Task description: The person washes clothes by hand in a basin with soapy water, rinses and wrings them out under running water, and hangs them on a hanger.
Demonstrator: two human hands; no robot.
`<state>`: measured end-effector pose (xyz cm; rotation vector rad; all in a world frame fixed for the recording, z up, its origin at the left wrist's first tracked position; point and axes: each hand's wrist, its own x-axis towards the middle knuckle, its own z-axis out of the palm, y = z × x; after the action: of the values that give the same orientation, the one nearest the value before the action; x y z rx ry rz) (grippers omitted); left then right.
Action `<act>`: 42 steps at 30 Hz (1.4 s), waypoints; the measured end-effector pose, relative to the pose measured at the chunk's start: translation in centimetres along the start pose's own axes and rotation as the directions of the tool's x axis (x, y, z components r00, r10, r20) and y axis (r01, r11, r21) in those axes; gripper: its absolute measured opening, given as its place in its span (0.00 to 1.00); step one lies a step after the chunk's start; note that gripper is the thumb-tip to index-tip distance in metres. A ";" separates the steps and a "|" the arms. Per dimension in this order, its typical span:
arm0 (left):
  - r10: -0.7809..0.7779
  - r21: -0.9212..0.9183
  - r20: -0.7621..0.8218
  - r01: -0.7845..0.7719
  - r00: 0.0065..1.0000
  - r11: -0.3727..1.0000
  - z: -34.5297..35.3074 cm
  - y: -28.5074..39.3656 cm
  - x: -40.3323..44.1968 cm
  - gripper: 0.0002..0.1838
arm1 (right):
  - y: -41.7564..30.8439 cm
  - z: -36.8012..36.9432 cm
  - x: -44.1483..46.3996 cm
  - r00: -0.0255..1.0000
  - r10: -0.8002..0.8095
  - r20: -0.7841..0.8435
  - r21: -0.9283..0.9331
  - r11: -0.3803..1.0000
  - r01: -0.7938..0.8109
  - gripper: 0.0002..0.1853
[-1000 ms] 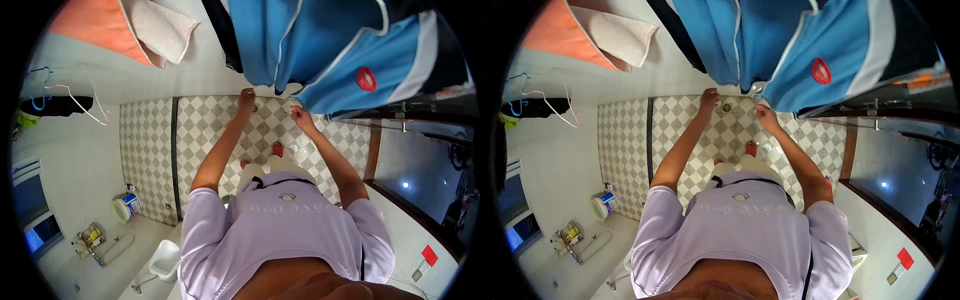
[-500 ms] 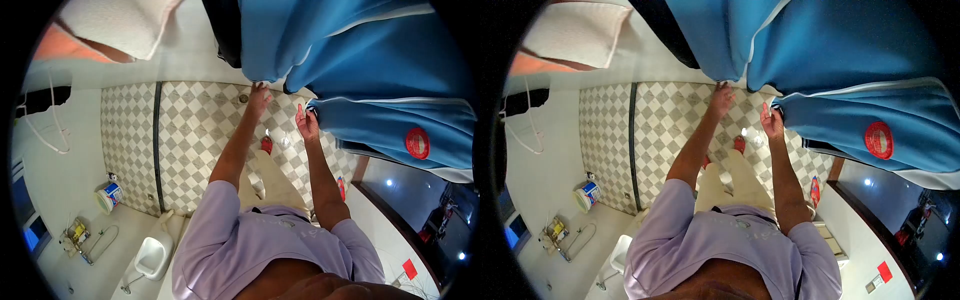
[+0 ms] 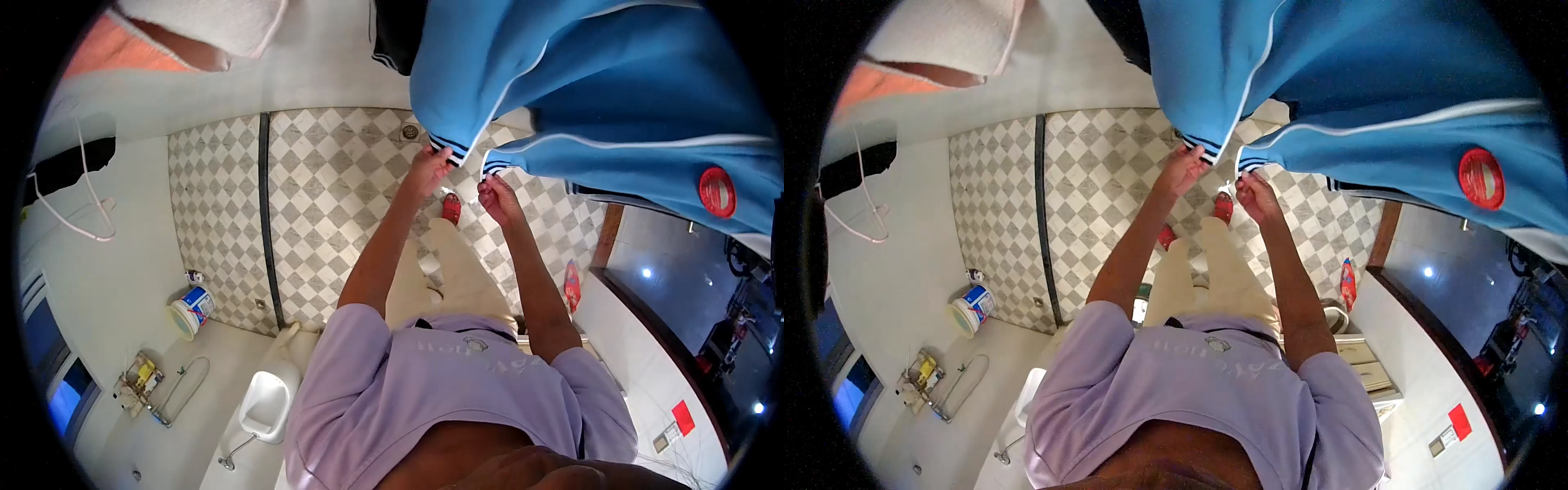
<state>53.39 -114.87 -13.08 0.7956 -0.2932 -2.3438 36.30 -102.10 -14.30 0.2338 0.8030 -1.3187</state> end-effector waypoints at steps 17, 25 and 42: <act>-0.041 0.103 0.046 0.036 0.998 0.994 1.6 -5.4 -12.3 0.17 | 5.9 5.9 -9.8 0.946 -0.125 -0.299 -0.745 0.650 -0.149 0.10; 0.087 0.199 -0.020 -0.082 0.996 0.977 -0.3 -5.3 -10.4 0.16 | 1.7 14.1 -13.7 0.775 -0.616 0.137 -0.957 -0.285 -0.057 0.16; -0.058 0.334 -0.084 0.083 0.995 0.939 -0.1 -3.6 -17.7 0.18 | -17.7 40.5 -25.3 -0.331 -0.406 0.852 -0.519 -0.742 -0.426 0.20</act>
<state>62.56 -100.84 -6.27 1.0676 -0.6579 -2.3561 34.97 -110.98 35.86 1.1151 -1.6231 0.6480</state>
